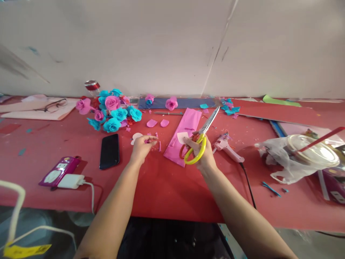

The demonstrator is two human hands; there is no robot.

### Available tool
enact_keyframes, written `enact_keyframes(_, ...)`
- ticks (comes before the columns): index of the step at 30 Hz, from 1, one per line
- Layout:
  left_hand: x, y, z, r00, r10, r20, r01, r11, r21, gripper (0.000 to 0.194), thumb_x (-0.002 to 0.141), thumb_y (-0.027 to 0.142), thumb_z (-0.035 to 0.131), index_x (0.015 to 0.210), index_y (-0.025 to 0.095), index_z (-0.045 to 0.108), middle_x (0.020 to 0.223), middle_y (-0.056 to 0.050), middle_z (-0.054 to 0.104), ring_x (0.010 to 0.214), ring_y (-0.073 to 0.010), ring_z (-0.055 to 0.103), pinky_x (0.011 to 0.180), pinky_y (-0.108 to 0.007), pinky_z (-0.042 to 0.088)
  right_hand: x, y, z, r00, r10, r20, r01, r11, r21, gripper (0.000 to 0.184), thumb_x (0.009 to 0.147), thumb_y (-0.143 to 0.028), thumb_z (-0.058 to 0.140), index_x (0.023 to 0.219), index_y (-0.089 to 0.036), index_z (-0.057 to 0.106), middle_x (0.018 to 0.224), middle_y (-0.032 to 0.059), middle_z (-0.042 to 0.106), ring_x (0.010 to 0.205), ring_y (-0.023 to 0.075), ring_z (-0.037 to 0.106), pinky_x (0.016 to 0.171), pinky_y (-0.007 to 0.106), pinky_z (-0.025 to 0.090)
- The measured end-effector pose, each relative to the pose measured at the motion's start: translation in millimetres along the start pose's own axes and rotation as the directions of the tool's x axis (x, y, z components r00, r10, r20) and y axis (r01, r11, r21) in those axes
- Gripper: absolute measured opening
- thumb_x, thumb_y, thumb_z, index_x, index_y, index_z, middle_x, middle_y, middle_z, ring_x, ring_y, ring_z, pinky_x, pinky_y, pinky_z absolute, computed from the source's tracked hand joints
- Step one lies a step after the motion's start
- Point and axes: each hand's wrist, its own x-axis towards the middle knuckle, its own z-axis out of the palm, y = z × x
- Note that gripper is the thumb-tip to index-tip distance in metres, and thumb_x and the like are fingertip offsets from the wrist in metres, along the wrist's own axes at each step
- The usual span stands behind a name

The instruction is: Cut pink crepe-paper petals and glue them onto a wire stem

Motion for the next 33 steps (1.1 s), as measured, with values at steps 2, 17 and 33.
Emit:
enact_keyframes(2,-2.4,3.6,0.3,0.991,0.065,0.116,-0.081,0.987,0.137,0.017,0.069,0.021,0.068,0.084,0.018,0.074,0.078,-0.002,0.062,0.072,-0.0156,0.057,0.069,-0.027,0.045,0.2,-1.4,0.5,1.000,0.003,-0.027,-0.003,1.000,-0.005,0.047,0.056,-0.022,0.082,0.090,-0.022,0.050,0.061,-0.0089,0.055,0.049,0.0089,0.054,0.049,0.022,0.044)
enact_keyframes(17,-15.8,-0.8,-10.4,0.992,0.025,0.120,-0.089,0.823,0.560,0.024,0.084,0.020,0.056,0.107,0.015,0.060,0.108,-0.013,0.065,0.104,-0.0222,0.059,0.087,-0.031,0.042,-4.0,-1.7,5.2,0.999,-0.003,-0.051,0.003,1.000,-0.005,0.046,0.055,-0.021,0.082,0.090,-0.020,0.052,0.059,-0.0086,0.056,0.049,0.0099,0.055,0.049,0.023,0.044)
enact_keyframes(33,7.4,17.1,-9.7,0.988,-0.072,0.134,-0.009,0.852,0.523,0.011,0.080,0.022,0.057,0.070,0.020,0.054,0.068,-0.001,0.060,0.071,-0.0166,0.058,0.065,-0.025,0.040,-5.4,-5.9,6.1,0.999,0.011,-0.052,-0.011,1.000,0.007,0.047,0.055,-0.022,0.083,0.090,-0.020,0.052,0.060,-0.0077,0.057,0.050,0.0098,0.056,0.049,0.022,0.044)
